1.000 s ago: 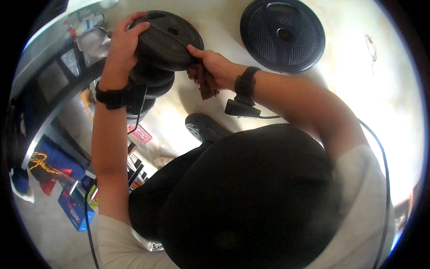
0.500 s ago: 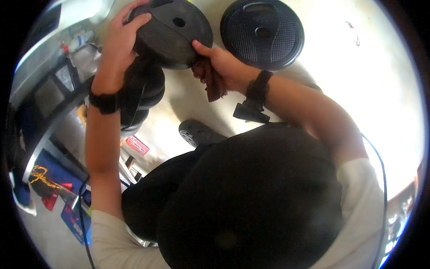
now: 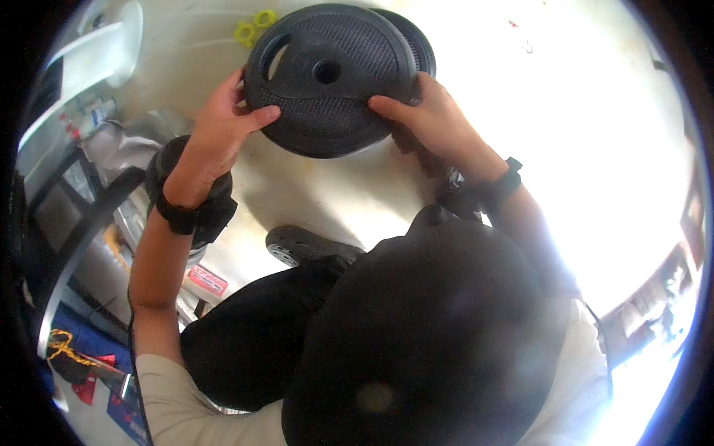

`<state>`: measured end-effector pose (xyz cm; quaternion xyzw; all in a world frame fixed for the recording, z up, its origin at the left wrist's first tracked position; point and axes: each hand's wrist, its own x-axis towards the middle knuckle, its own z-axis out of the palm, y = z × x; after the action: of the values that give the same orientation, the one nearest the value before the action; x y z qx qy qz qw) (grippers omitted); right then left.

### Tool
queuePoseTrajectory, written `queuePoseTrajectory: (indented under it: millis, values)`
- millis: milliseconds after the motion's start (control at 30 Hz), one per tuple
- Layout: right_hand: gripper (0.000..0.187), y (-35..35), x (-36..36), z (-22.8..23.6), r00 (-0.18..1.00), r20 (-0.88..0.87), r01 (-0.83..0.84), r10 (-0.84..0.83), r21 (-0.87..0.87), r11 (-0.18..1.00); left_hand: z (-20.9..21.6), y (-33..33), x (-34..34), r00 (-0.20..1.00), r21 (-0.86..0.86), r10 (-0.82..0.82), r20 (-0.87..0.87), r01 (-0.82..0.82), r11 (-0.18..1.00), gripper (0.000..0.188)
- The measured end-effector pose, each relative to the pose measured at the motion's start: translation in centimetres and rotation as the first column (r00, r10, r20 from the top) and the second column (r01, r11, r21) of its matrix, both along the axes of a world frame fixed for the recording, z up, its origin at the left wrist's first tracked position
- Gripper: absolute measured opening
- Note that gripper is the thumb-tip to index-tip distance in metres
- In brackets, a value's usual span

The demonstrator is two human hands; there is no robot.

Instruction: The person puts on a pair of black gloves and then assembles a dumbbell by screwing on yellow collars and stacking black weight plates onto the bar. The person sits on the floor during the assembly process.

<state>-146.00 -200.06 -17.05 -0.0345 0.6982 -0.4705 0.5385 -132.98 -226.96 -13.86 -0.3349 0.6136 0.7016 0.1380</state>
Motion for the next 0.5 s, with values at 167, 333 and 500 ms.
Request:
queuePoseTrajectory:
  millis: [167,333,500]
  values:
    - [0.051,1.7,-2.2,0.6,0.992,-0.047,-0.110,0.118,0.150,0.983,-1.1,2.0,-1.1,0.987,0.032,-0.122,0.107,0.119,0.992,0.065]
    - [0.057,2.9,-2.6,-0.6,0.912,-0.301,-0.214,0.280,0.236,0.948,-1.5,2.9,-1.1,0.971,-0.051,-0.202,0.131,0.210,0.976,0.061]
    - [0.047,2.2,-4.3,0.3,0.860,-0.312,-0.242,0.403,0.446,0.862,-2.2,1.9,-0.1,0.937,-0.082,-0.263,0.231,0.289,0.954,0.048]
